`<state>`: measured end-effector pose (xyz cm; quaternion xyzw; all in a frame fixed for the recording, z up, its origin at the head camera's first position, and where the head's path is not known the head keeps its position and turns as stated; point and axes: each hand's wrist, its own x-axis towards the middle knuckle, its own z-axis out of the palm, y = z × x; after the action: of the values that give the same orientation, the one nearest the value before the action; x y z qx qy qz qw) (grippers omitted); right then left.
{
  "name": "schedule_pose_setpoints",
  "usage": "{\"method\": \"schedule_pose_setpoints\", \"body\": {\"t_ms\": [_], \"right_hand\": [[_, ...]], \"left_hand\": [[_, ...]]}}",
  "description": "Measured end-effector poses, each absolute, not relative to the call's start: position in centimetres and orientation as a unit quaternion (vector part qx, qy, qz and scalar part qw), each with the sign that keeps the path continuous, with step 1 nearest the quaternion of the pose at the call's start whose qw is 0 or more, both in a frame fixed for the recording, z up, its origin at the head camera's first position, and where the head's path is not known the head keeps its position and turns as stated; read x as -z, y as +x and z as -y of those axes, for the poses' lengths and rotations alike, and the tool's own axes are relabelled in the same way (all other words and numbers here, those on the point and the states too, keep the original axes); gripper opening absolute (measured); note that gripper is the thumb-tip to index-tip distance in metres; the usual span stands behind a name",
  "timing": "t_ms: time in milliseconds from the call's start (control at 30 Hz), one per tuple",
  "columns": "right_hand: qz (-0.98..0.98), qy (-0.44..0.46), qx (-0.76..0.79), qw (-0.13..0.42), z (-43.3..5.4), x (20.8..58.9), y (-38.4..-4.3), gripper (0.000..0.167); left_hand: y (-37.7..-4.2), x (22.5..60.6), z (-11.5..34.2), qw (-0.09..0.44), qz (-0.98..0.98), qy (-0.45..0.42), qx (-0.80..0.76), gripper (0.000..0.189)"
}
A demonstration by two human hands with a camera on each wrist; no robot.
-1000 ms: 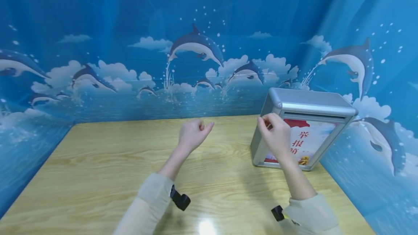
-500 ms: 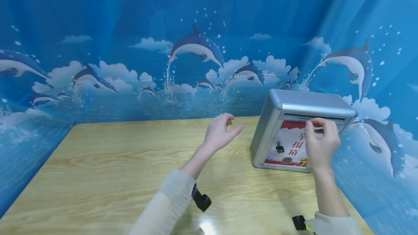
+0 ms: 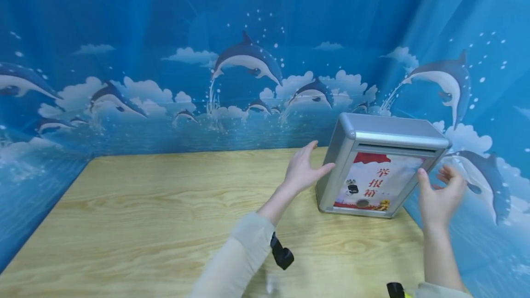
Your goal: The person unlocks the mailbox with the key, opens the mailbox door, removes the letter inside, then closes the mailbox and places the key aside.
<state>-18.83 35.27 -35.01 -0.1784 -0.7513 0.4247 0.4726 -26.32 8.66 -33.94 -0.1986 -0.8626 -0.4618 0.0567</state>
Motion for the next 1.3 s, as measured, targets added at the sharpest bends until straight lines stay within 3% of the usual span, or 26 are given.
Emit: {"method": "schedule_pose_setpoints", "body": {"t_ms": [200, 367, 733, 967, 1300], "right_hand": [[0.781, -0.200, -0.477, 0.349, -36.4, 36.1, -19.4, 0.061], [0.796, -0.197, -0.494, 0.289, -37.4, 37.1, -19.8, 0.063], [0.813, -0.185, -0.480, 0.271, -38.2, 39.0, -20.9, 0.050], [0.808, -0.174, -0.488, 0.280, -38.5, 39.6, -21.2, 0.030], [0.801, -0.197, -0.494, 0.274, -38.3, 39.6, -21.4, 0.032]], "left_hand": [[-26.2, 34.8, -10.6, 0.031, 0.871, -0.186, 0.453, 0.083], [-25.9, 35.7, -12.3, 0.021, 0.863, -0.191, 0.467, 0.088], [-25.9, 36.6, -14.3, -0.008, 0.861, -0.150, 0.487, 0.094], [-26.0, 37.0, -14.9, 0.003, 0.843, -0.121, 0.524, 0.090], [-25.7, 36.8, -15.3, 0.016, 0.842, -0.109, 0.528, 0.088]]}}
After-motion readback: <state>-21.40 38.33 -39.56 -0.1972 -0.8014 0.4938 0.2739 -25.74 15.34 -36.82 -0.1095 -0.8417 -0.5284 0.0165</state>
